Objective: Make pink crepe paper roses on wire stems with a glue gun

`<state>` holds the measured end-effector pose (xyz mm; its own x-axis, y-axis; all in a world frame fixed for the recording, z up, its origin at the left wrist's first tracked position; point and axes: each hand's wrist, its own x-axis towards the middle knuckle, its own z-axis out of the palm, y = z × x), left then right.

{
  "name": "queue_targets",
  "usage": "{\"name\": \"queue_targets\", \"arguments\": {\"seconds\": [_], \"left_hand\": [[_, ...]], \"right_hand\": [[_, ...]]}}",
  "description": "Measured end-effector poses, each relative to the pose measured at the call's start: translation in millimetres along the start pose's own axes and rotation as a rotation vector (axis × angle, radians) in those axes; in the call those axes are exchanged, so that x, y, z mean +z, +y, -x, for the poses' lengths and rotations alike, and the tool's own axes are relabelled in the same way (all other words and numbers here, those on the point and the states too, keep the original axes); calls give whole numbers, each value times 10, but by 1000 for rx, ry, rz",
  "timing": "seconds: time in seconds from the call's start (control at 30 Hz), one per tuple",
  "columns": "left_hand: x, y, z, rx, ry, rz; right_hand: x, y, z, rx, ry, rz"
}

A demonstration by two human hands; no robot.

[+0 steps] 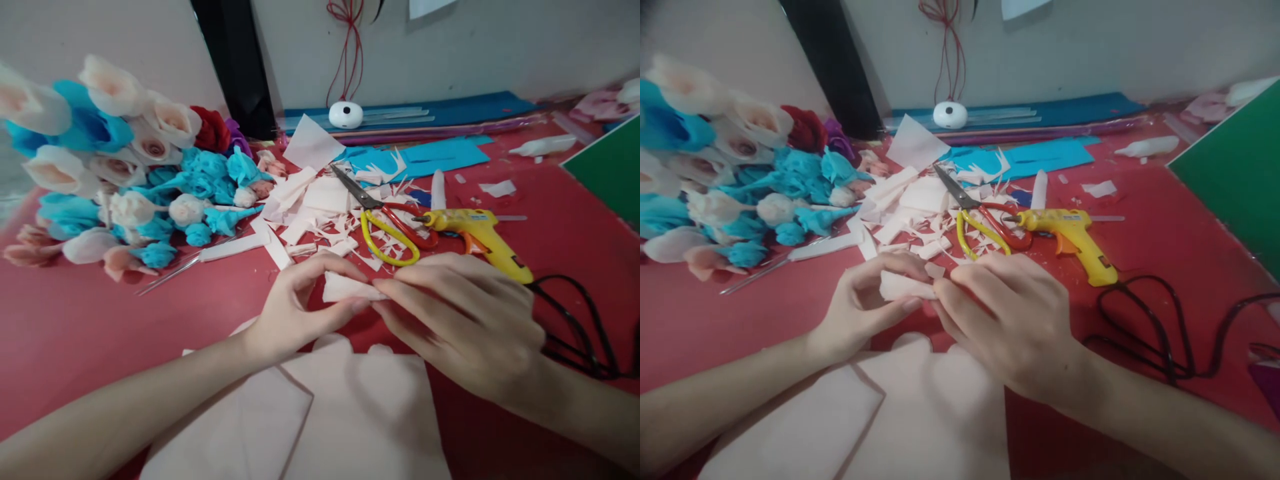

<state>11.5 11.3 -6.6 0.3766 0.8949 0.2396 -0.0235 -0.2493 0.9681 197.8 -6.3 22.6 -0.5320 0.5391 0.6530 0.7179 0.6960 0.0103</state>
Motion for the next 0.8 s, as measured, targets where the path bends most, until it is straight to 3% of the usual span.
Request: {"name": "queue_targets", "arguments": {"seconds": [0.8], "left_hand": [[2, -6, 3, -45, 1, 15]], "right_hand": [[-28, -20, -19, -105, 20, 34]]}}
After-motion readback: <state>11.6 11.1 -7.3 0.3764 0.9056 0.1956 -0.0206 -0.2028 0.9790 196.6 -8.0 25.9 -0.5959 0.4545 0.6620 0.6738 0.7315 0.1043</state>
